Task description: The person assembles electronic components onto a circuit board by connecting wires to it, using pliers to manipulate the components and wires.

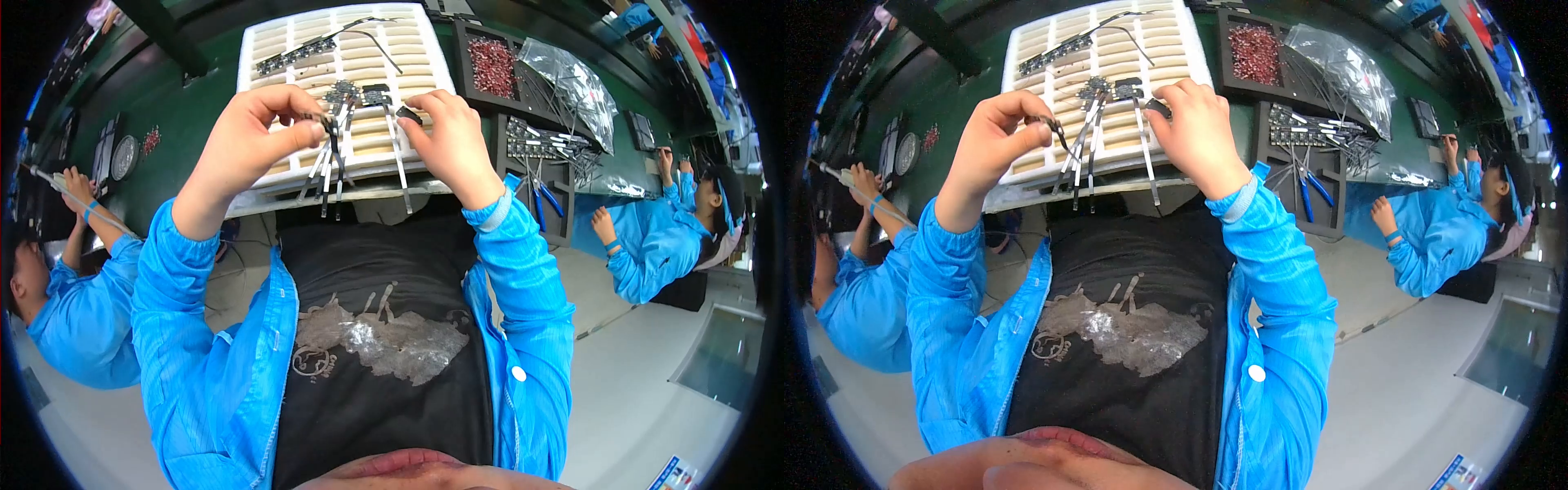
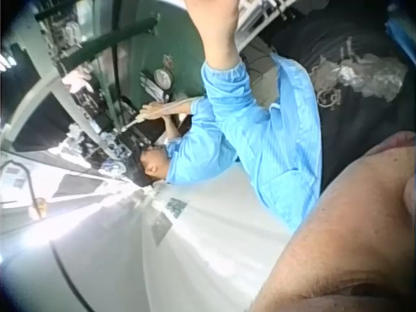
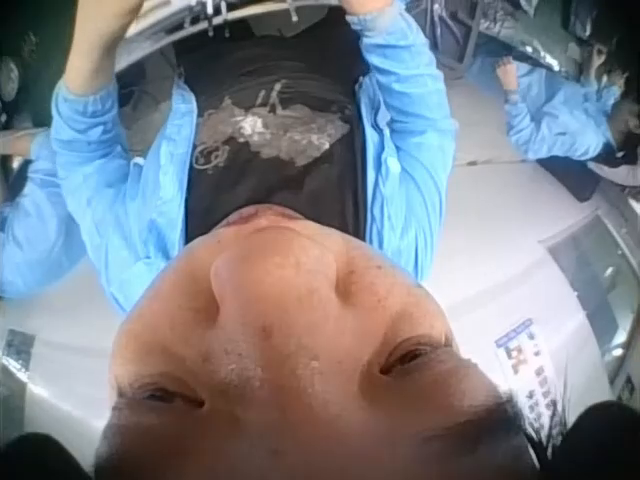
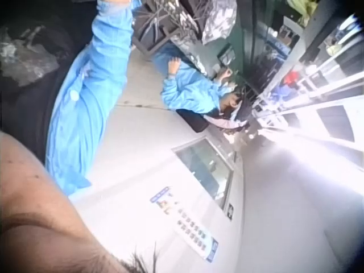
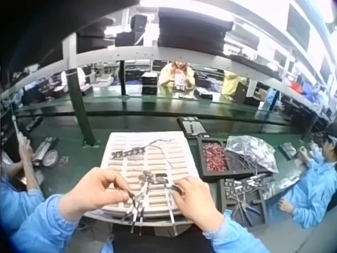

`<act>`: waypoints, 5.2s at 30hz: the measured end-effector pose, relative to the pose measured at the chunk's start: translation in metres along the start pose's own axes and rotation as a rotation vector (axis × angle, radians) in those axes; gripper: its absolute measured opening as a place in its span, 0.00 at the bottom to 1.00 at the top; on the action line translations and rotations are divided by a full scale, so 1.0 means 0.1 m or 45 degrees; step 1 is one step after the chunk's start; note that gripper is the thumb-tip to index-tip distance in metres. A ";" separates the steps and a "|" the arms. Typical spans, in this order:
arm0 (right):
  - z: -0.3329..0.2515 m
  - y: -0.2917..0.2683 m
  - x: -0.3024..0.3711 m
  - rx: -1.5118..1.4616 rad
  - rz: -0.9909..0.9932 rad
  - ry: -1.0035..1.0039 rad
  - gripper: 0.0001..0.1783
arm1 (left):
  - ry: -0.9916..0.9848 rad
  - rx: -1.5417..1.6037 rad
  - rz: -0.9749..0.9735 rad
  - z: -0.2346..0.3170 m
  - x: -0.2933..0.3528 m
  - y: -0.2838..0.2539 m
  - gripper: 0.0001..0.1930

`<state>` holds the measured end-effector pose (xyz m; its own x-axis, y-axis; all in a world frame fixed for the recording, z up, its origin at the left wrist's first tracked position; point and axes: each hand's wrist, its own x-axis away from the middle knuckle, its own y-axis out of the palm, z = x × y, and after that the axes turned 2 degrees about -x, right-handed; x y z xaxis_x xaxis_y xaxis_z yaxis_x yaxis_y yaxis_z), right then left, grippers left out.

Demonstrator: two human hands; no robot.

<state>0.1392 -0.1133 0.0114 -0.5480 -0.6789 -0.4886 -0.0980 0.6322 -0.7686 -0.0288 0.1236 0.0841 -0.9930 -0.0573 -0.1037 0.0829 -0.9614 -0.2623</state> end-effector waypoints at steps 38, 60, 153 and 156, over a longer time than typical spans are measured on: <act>-0.86 -0.60 0.41 -1.561 -0.246 0.775 0.05 | -0.175 0.797 0.348 -0.01 0.20 1.11 0.08; -0.44 -0.66 0.02 -1.191 -0.214 0.441 0.03 | -0.093 0.773 0.439 -0.06 -0.39 0.97 0.09; -0.28 -0.20 0.11 -0.447 -0.082 0.337 0.10 | 0.627 -1.548 -0.067 -0.18 -1.55 -0.58 0.12; -0.34 -0.08 -0.16 -0.199 -0.052 0.151 0.13 | 0.430 -1.562 -0.195 -0.05 -0.89 -0.17 0.19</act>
<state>0.1204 -0.0942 0.0393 -0.6341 -0.6624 -0.3988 -0.2451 0.6614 -0.7089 0.0586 0.1463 0.0928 -0.9435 0.2757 -0.1838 0.1724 -0.0652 -0.9829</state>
